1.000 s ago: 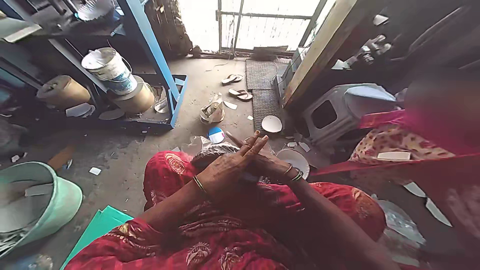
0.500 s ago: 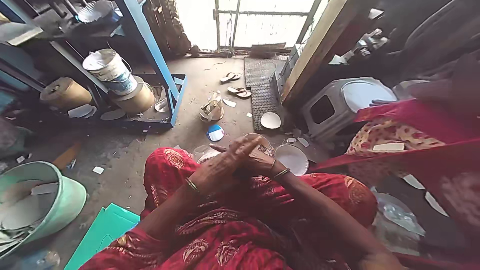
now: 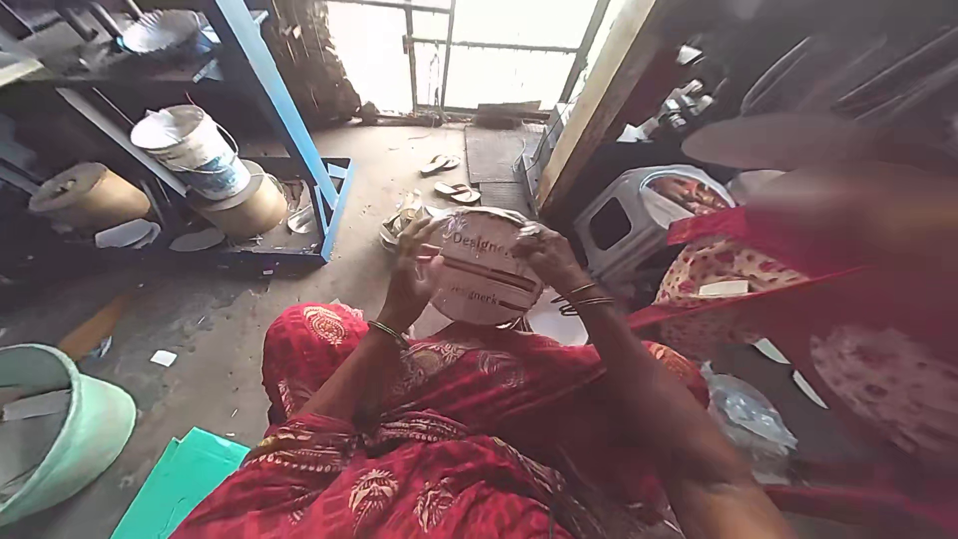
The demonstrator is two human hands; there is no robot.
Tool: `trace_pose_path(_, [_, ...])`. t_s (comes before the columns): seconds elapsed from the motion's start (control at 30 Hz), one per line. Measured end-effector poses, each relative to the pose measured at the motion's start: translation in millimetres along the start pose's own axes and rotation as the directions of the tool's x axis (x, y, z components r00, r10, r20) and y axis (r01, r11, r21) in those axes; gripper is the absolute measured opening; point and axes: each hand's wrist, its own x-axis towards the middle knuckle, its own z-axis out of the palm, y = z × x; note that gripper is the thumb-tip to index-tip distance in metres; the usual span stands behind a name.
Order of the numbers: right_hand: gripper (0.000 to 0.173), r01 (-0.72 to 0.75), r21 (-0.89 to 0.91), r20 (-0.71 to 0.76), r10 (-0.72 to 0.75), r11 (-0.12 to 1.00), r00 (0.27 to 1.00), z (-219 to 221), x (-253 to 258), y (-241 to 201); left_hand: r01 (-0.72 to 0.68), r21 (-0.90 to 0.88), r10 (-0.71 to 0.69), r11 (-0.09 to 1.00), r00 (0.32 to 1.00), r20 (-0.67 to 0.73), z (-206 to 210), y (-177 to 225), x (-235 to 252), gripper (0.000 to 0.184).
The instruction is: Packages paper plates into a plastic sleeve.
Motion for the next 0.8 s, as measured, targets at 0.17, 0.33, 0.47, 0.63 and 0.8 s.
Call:
trace_pose_path(0.17, [0.034,-0.197,0.134,-0.082,0.209,0.971,0.974,-25.2,22.4,15.2,0.331,-0.239,-0.366,0.913,0.923,-0.120,18.7,-40.7,-0.1,0.060])
trace_pose_path(0.33, [0.038,-0.235,0.307,-0.131,0.286,0.922,0.949,-19.8,-1.9,7.0,0.383,-0.667,-0.554,0.639,0.831,-0.054,51.0,-36.7,-7.7,0.068])
trace_pose_path(0.47, [0.052,-0.402,0.220,-0.176,0.442,0.889,0.880,-2.3,-12.9,12.3,0.396,-0.658,-0.621,0.640,0.771,-0.139,51.0,-37.8,4.6,0.036])
trace_pose_path(0.63, [0.043,-0.486,0.493,-0.116,0.608,0.722,0.785,23.8,-24.5,16.1,0.471,-0.397,-0.564,0.788,0.810,-0.159,59.5,-53.0,2.6,0.035])
trace_pose_path(0.8, [0.046,-0.529,0.629,-0.141,0.753,0.569,0.642,35.5,-30.3,42.0,0.311,-0.047,-0.276,0.949,0.895,0.351,72.3,-30.0,-31.0,0.029])
